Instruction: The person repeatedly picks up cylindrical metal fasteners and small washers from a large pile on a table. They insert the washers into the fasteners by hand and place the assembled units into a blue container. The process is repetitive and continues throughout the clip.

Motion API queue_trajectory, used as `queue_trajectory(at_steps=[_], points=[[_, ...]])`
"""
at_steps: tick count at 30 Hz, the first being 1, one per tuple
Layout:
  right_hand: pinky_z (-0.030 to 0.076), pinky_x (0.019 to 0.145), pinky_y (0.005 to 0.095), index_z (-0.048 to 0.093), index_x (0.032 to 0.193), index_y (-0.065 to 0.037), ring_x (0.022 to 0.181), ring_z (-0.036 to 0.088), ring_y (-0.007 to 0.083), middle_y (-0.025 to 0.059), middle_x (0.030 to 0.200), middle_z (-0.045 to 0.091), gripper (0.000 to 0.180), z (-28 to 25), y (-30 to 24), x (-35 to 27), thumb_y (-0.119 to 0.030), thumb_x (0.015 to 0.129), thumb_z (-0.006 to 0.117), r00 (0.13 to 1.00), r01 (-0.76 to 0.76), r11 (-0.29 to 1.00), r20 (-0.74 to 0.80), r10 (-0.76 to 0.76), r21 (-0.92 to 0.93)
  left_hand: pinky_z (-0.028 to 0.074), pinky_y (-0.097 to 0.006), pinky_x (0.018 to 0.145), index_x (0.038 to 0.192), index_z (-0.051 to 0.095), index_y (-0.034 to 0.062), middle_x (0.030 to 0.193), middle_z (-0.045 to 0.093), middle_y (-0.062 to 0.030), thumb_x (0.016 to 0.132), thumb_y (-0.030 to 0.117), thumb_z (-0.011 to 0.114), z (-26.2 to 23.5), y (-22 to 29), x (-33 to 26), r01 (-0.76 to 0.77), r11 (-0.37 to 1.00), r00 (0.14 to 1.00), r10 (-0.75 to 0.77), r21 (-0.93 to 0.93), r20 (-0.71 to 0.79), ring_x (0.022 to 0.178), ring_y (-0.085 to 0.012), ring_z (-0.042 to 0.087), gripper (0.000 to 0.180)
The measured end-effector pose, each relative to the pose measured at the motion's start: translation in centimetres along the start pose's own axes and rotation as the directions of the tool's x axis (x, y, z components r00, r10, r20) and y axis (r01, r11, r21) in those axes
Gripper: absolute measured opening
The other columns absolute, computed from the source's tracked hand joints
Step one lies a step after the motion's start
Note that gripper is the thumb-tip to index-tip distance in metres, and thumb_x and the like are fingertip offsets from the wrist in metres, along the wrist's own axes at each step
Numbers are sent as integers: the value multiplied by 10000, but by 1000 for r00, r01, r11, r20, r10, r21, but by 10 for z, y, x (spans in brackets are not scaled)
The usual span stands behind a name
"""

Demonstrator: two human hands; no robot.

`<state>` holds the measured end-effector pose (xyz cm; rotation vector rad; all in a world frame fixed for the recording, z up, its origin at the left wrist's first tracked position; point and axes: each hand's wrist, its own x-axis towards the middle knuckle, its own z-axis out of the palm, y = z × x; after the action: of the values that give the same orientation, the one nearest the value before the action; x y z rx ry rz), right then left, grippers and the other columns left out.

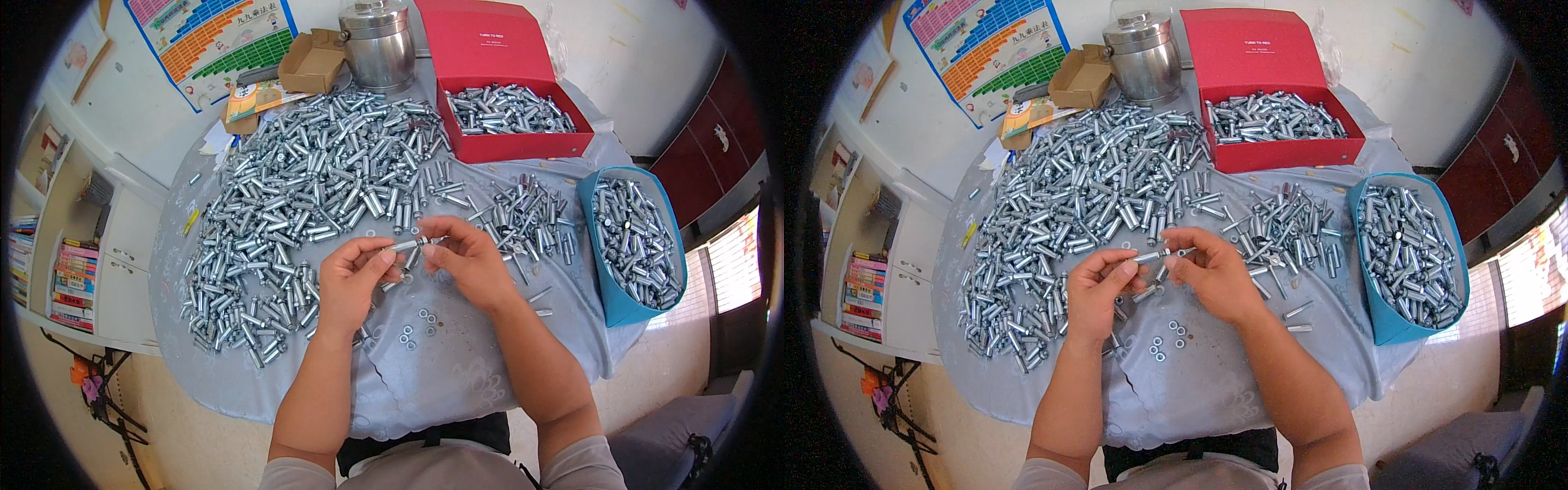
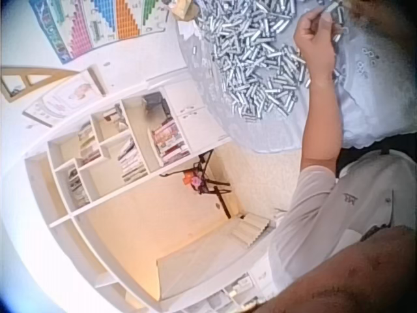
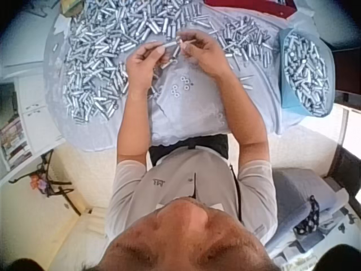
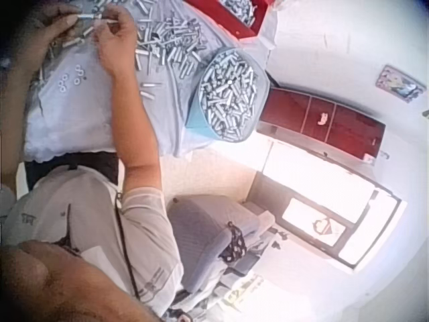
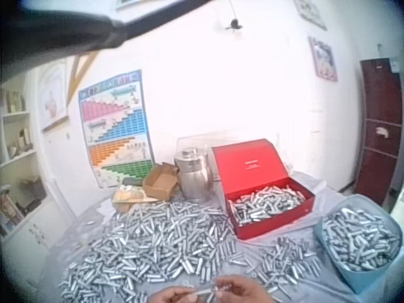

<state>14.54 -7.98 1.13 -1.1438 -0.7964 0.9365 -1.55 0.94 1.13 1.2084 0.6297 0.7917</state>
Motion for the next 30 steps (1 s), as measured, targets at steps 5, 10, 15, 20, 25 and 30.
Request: queue_trajectory(at_steps=[5,10,15,20,25,30], points=[[472,610,238,644,1001,-10,651,561,83,17,787,623,185,-8,3,1,-176,948,583,989,-143,984,33,147,-104,561,-265,658,1034,648,-14,880,702,-125,885,49,630,0,0,-1,-3,1000,1000,3,15,12,699,-141,663,163],[470,601,237,646,1027,-10,643,560,82,24,791,627,192,-9,4,2,-173,945,586,992,-129,992,-8,129,-3,556,-265,657,1039,648,-10,881,702,-122,879,39,634,1,1,0,15,1000,1000,-15,5,-14,698,-137,658,168],[431,540,217,646,1018,-10,598,529,77,18,780,616,185,-6,-2,4,-165,922,618,946,-323,931,23,324,169,542,-256,677,1045,654,-6,901,703,-111,864,14,645,1,-4,0,1,1000,998,-1,7,55,731,-128,652,183],[387,483,200,635,1017,-16,575,514,75,18,782,608,209,-10,2,2,-202,931,596,965,-249,968,71,251,-37,527,-217,679,1068,659,-14,887,687,-70,859,-9,653,1,-7,-2,-12,993,999,6,114,51,741,-99,636,209],[354,444,210,623,934,-21,545,494,79,23,757,591,178,-8,-5,2,-194,929,581,945,-298,939,-86,315,171,524,-229,667,1036,666,-19,863,691,-78,853,-2,654,-1,-1,0,-14,992,997,23,122,-71,715,-112,636,184],[323,437,210,620,854,-26,516,458,73,12,729,569,213,-24,1,7,-225,927,593,944,-288,900,-63,325,326,535,-257,671,995,664,-17,867,698,-93,845,4,652,-7,-4,3,-93,989,991,103,116,-81,696,-132,638,152]])
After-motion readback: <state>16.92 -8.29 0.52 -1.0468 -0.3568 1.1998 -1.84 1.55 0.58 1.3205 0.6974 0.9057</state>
